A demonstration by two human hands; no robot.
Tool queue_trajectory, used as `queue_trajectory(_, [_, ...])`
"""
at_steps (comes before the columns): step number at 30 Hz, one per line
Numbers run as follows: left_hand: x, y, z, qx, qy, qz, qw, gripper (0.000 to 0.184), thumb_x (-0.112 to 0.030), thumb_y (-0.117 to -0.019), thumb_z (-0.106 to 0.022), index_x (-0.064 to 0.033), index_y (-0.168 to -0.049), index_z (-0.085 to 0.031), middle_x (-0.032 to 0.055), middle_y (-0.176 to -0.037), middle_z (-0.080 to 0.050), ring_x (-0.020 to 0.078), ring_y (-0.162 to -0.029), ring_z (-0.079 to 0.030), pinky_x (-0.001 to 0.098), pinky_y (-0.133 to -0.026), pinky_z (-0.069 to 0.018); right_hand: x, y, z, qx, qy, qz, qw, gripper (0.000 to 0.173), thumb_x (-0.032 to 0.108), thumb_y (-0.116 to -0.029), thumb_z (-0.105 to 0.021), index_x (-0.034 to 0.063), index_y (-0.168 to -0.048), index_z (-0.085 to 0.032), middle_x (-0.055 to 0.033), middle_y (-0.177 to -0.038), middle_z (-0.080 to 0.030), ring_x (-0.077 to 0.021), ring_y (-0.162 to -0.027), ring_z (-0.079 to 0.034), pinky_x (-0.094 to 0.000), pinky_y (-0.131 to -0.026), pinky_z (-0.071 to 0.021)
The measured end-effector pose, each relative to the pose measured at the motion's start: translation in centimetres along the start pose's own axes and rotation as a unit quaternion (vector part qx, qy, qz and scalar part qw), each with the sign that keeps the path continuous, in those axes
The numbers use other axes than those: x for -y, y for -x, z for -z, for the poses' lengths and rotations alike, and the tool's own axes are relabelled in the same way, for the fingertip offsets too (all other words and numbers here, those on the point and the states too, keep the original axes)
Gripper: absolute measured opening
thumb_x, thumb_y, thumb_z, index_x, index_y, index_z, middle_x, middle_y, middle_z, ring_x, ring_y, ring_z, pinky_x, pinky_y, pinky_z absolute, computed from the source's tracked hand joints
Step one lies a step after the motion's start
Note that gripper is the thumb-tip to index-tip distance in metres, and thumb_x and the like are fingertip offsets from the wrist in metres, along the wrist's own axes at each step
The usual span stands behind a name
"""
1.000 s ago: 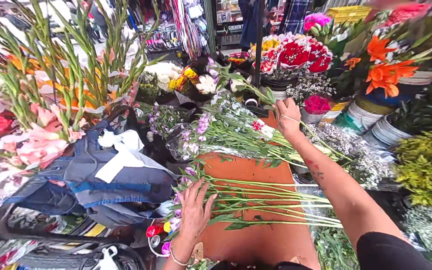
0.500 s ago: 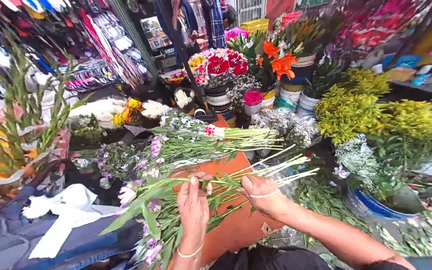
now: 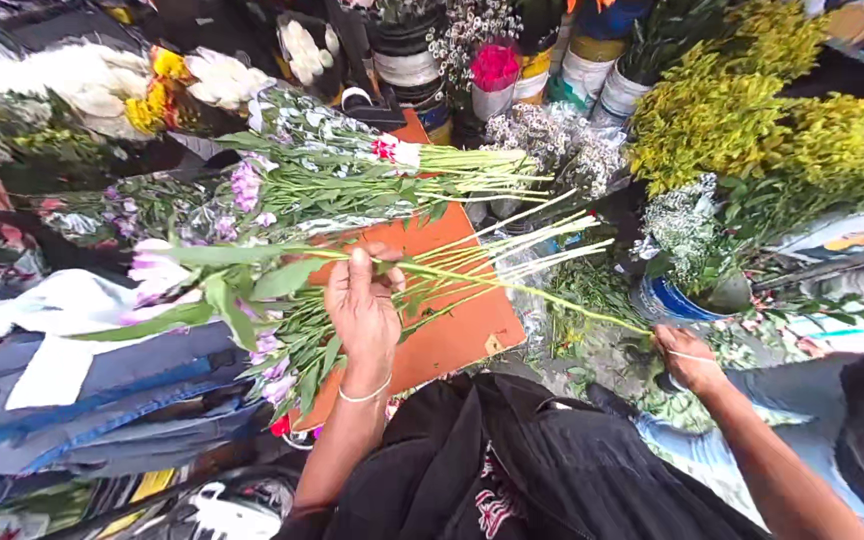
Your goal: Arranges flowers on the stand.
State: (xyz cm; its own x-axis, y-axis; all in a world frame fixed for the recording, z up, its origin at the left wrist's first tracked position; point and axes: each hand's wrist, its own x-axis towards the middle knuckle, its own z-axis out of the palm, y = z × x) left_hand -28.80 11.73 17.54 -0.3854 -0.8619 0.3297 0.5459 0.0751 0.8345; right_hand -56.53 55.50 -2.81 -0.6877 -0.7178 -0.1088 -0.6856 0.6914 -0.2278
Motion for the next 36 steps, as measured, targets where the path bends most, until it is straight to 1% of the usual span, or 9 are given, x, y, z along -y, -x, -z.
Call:
queue_trajectory(3, [-3.4, -2.3, 2.6, -0.051, -0.036, -0.063, 0.996, 0.032, -0.015, -0.1119, -0.033, -0.0112, -0.099, -0.062, 0.0002, -0.085, -0.072, 0.0079, -0.065, -0.067, 0.0209, -0.059, -0.0577, -3.4, 0.4, 0.3, 0.076, -0.026, -0.1, 0.992, 0.04, 0.017, -0.1034, -0.06, -0.0019, -0.138, -0.055, -0.0387, -0.127, -0.059, -0.0607, -0.114, -0.059, -0.0768, -0.09, -0.0454])
queue_trajectory(6, [-4.7, -2.4, 4.4, -0.059, -0.055, -0.074, 0.994, 0.03, -0.016, -0.1116, -0.036, -0.0117, -0.101, -0.064, 0.0004, -0.089, -0.074, 0.0081, -0.069, -0.069, 0.0218, -0.062, -0.0591, 0.3, -1.9, 5.5, -0.014, -0.13, -0.026, 0.991, 0.088, 0.003, -0.0736, -0.088, 0.0091, -0.152, -0.047, -0.0367, -0.147, -0.044, -0.0613, -0.129, -0.047, -0.0801, -0.097, -0.0396])
queue_trajectory(10, [-3.3, -0.2, 2.7, -0.045, -0.006, -0.061, 0.997, 0.027, -0.015, -0.1099, -0.042, -0.0106, -0.103, -0.068, 0.0018, -0.094, -0.075, 0.0069, -0.07, -0.07, 0.0218, -0.063, -0.0595, 15.2, -5.6, 14.3, -0.185, -0.159, 0.224, 0.944, 0.038, 0.016, -0.0934, -0.062, 0.0056, -0.13, -0.068, -0.0271, -0.136, -0.06, -0.0408, -0.129, -0.056, -0.054, -0.108, -0.044])
queue_trajectory(13, [-2.3, 1.6, 0.8, -0.023, 0.037, -0.036, 0.998, 0.026, -0.009, -0.1087, -0.043, -0.0021, -0.105, -0.068, 0.0061, -0.091, -0.076, 0.0073, -0.07, -0.07, 0.023, -0.064, -0.0593, 27.1, -7.9, 16.1, -0.184, -0.214, 0.387, 0.878, 0.039, 0.025, -0.106, -0.055, 0.0117, -0.142, -0.059, -0.0213, -0.148, -0.051, -0.0282, -0.143, -0.045, -0.0405, -0.12, -0.0345])
queue_trajectory(16, [-2.0, 2.5, 0.6, -0.023, 0.07, -0.013, 0.997, 0.025, -0.001, -0.1063, -0.043, 0.0105, -0.105, -0.065, 0.0105, -0.09, -0.074, 0.0089, -0.069, -0.069, 0.0252, -0.065, -0.0597, 34.5, -8.8, 14.5, -0.146, -0.201, 0.465, 0.85, 0.042, 0.012, -0.1014, -0.048, 0.0045, -0.142, -0.054, -0.0216, -0.137, -0.058, -0.0212, -0.127, -0.056, -0.0296, -0.108, -0.0437])
queue_trajectory(17, [-1.9, 2.7, 1.4, -0.021, 0.072, -0.011, 0.997, 0.025, -0.001, -0.1064, -0.043, 0.0122, -0.106, -0.064, 0.0109, -0.091, -0.074, 0.0086, -0.07, -0.068, 0.025, -0.065, -0.0596, 35.6, -9.0, 14.0, -0.13, -0.211, 0.466, 0.849, 0.041, 0.014, -0.0999, -0.048, 0.0018, -0.138, -0.058, -0.0213, -0.125, -0.063, -0.0171, -0.111, -0.062, -0.0254, -0.095, -0.0489])
queue_trajectory(20, [-1.3, 3.8, 5.2, 0.059, 0.051, 0.015, 0.997, 0.024, -0.002, -0.1055, -0.048, 0.0142, -0.113, -0.065, 0.0135, -0.099, -0.074, 0.0092, -0.077, -0.071, 0.0264, -0.074, -0.0608, 35.0, -10.1, 13.7, 0.01, -0.257, 0.432, 0.864, 0.045, 0.045, -0.1057, -0.05, 0.0151, -0.136, -0.065, 0.0001, -0.119, -0.069, 0.0023, -0.108, -0.06, -0.0168, -0.094, -0.0483])
queue_trajectory(24, [-0.2, 7.1, 12.5, 0.197, -0.058, 0.138, 0.969, 0.028, -0.006, -0.1048, -0.053, 0.0108, -0.125, -0.062, 0.0172, -0.11, -0.07, 0.0115, -0.093, -0.068, 0.0259, -0.087, -0.0553, 31.2, -12.8, 12.1, 0.072, -0.289, 0.369, 0.88, 0.023, 0.032, -0.1054, -0.057, 0.0268, -0.118, -0.075, 0.0197, -0.108, -0.07, 0.0093, -0.099, -0.062, -0.0145, -0.088, -0.0519])
queue_trajectory(36, [2.7, 11.2, 22.0, 0.156, -0.168, 0.107, 0.967, 0.022, -0.009, -0.098, -0.066, 0.0053, -0.113, -0.072, 0.0162, -0.103, -0.075, 0.021, -0.095, -0.073, 0.0358, -0.091, -0.0571, 41.2, -19.5, 4.2, 0.166, -0.3, 0.391, 0.854, 0.023, 0.025, -0.1053, -0.057, 0.0144, -0.115, -0.075, 0.0116, -0.106, -0.073, 0.0042, -0.097, -0.065, -0.0182, -0.09, -0.0537])
